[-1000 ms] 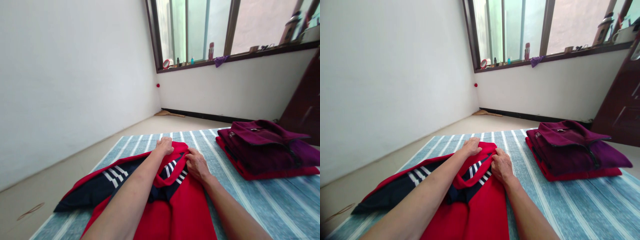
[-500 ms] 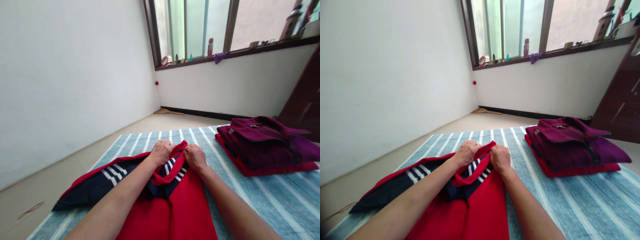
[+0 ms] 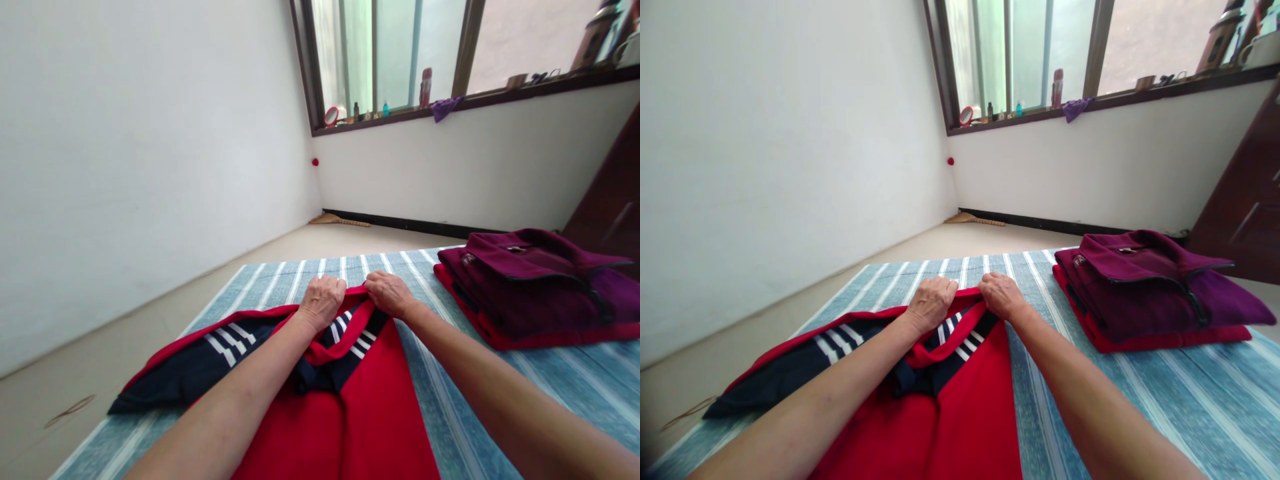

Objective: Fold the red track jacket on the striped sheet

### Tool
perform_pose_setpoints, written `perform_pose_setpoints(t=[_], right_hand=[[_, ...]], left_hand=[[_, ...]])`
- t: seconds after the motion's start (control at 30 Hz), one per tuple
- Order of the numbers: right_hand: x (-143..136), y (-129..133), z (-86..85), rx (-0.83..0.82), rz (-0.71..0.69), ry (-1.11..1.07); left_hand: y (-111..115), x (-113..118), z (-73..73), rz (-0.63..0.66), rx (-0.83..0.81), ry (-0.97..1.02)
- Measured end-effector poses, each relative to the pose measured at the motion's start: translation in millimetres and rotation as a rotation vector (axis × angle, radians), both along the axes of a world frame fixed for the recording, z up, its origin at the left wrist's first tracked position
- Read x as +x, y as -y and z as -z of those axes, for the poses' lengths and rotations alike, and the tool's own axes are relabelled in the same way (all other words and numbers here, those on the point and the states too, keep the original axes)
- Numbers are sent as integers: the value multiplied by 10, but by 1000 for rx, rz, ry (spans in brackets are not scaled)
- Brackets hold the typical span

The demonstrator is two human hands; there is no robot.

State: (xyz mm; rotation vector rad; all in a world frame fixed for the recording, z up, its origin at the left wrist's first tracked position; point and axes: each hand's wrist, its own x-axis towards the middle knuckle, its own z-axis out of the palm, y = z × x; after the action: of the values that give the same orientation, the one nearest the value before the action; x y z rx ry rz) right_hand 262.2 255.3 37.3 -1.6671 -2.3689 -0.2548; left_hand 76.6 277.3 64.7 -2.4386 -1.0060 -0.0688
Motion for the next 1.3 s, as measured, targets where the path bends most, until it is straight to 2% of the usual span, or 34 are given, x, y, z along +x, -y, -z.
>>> perform_pose_setpoints(t=[0.27, 0.43, 0.6, 0.7, 0.87, 1.03, 1.17, 1.3], right_hand=[[-7, 27, 18, -25, 36, -34], [-21, 49, 86, -21, 104, -89], [-59, 102, 191, -6, 178, -167], [-73, 102, 227, -6, 197, -208], [-51, 104, 258, -4, 204, -275], [-49, 121, 257, 3, 208, -380], [-64, 95, 219, 11, 279, -477], [-49, 49, 129, -20, 361, -508]], left_hand=[[81, -77, -56, -11, -76, -78], [155, -67, -65, -97, -157, -95], [141, 93, -148, -222, -228, -72], [69, 275, -175, -235, -245, -19], [-97, 528, -88, -260, -344, 90], [-195, 582, -29, -340, -400, 193], [-131, 550, -24, -387, -429, 254], [41, 491, 43, -381, -405, 322]])
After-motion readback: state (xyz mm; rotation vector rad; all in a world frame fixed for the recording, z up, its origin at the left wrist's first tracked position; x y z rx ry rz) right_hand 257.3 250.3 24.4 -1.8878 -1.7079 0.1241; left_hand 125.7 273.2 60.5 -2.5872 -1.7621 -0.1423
